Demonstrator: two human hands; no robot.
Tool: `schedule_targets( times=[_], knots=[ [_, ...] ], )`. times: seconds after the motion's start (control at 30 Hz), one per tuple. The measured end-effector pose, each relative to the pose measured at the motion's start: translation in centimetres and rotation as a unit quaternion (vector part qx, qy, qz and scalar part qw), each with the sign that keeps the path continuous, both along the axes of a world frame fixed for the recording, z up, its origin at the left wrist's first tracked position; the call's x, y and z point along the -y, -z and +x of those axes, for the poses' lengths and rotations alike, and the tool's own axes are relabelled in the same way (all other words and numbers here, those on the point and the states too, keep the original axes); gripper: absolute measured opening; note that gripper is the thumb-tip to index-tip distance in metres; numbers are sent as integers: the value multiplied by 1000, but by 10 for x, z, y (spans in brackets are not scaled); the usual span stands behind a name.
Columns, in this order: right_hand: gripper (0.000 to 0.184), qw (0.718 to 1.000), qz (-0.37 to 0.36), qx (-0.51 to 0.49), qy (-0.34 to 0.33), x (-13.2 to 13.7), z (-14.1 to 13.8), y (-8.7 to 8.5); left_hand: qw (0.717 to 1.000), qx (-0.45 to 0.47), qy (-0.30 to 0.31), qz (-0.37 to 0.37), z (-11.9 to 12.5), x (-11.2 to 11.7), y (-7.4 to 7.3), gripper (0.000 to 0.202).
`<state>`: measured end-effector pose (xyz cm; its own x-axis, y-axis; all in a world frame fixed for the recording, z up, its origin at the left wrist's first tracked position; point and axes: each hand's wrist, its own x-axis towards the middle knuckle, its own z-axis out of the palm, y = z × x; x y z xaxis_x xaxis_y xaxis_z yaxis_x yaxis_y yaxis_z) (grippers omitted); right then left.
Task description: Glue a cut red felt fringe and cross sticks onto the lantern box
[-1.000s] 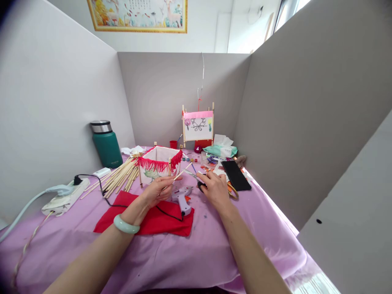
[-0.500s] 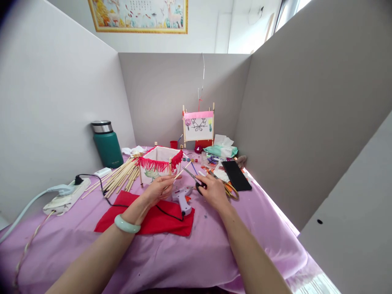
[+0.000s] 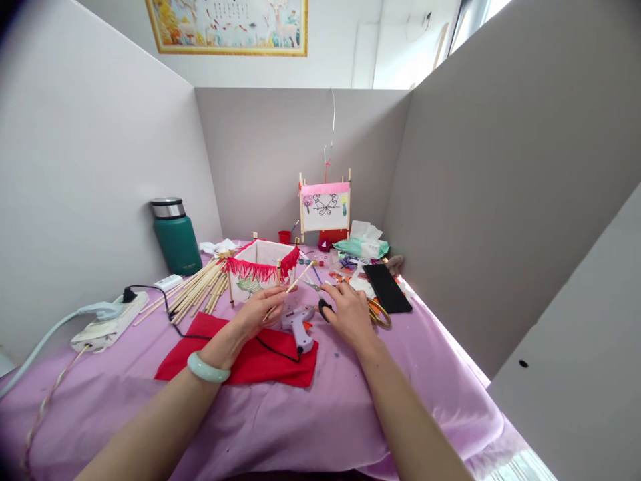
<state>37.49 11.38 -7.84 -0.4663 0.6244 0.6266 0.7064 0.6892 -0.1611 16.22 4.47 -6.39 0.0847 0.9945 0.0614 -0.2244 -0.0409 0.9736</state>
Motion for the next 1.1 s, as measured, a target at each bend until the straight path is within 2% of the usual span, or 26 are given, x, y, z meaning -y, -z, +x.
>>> schedule_targets(
  times=[0.13, 0.43, 0.73, 0.83, 0.93, 1.1],
  knots=[
    [37, 998, 41, 26, 48, 9, -6, 1, 1000, -16, -1, 7, 1, 1, 0, 66],
    [38, 992, 46, 61, 102, 13, -17, 5, 998, -62, 1, 14, 3, 3, 0, 70],
    [38, 993, -6, 56, 108, 16, -22, 4, 1000, -19, 12, 12, 3, 1, 0, 75],
    [38, 994, -50, 18, 92, 14, -23, 7, 1000, 12, 23, 7, 2, -1, 1, 74],
    [41, 992, -103, -46, 47, 10, -24, 9, 999, 37, 35, 7, 0, -3, 2, 69],
    [47, 960, -222, -162, -57, 3, -24, 10, 996, 68, 57, 16, -3, -7, 5, 54]
  ],
)
